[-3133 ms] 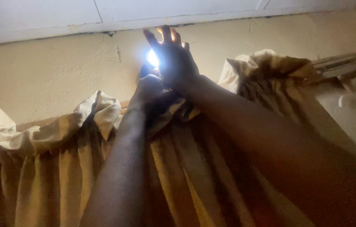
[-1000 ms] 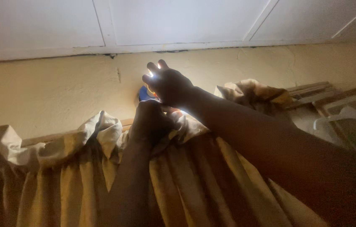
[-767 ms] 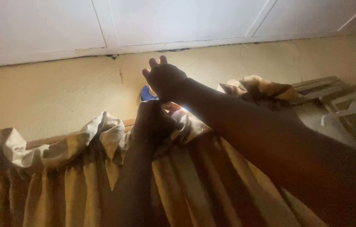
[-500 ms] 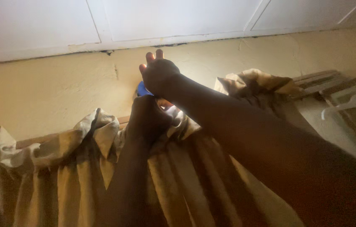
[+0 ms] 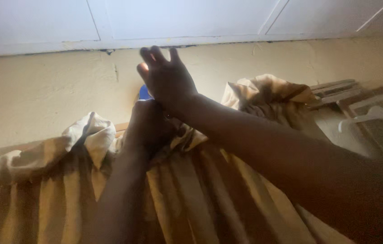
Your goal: The person screws a lightbulb into a wall-mounted fixture above a curtain by hand.
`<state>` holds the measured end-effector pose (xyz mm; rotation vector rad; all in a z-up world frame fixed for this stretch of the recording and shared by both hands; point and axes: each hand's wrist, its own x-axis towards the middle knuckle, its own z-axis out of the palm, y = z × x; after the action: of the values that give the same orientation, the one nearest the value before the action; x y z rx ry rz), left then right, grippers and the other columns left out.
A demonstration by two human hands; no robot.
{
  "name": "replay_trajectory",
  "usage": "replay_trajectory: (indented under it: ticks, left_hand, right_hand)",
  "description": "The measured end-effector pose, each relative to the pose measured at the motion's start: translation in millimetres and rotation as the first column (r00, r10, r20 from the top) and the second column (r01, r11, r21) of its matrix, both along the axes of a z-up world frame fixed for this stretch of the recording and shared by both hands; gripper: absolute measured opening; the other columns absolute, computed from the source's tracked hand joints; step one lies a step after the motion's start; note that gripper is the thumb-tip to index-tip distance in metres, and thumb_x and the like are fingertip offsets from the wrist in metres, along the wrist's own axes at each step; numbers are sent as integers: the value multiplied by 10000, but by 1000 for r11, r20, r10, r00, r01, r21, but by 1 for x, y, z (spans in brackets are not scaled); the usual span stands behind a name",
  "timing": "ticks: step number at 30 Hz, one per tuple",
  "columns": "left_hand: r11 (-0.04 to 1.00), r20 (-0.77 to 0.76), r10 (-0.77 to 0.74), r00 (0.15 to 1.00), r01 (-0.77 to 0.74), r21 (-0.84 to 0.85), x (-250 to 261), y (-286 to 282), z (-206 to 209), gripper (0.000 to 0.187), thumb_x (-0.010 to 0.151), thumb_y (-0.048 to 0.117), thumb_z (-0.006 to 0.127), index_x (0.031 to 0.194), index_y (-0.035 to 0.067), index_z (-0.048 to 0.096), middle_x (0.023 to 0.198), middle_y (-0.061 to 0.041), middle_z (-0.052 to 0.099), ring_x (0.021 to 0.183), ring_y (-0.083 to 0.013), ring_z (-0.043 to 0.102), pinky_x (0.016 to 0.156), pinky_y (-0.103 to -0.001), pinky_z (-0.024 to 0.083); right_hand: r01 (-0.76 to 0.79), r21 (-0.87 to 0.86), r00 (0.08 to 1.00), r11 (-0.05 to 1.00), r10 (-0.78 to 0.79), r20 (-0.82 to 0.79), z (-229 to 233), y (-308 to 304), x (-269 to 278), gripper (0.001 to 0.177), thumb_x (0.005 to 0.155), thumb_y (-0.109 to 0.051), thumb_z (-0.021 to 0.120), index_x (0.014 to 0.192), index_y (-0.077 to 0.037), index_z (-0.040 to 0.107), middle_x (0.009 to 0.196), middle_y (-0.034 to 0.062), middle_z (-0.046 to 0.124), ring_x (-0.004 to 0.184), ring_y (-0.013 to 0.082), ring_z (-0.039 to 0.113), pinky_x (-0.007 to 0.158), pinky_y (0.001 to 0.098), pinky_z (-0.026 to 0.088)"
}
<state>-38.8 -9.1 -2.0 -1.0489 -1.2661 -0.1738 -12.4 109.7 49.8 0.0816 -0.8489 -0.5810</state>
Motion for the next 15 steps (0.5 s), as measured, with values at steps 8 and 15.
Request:
replay_trajectory:
  ticks: [8,15]
  left_hand:
    - [998,241,4,971,-20,65,24,1,-13,229,727,231,759,886,69,788,798,-130,781,700,-262,771,713,-338,609]
    - [995,112,-102,989,98,35,14,-2,-7,356,753,361,841,937,59,795,914,-130,786,828,-259,764,778,-368,588]
  right_hand:
    - [-44,43,948,998,28,317,28,12,-20,289,855,-151,678,1125,-48,650,1250,180,573,1182,322,556,884,449,542]
    - [-49,73,930,996,19,367,30,14,-19,243,873,-265,679,1040,-89,661,1255,166,558,1215,336,539,879,458,551]
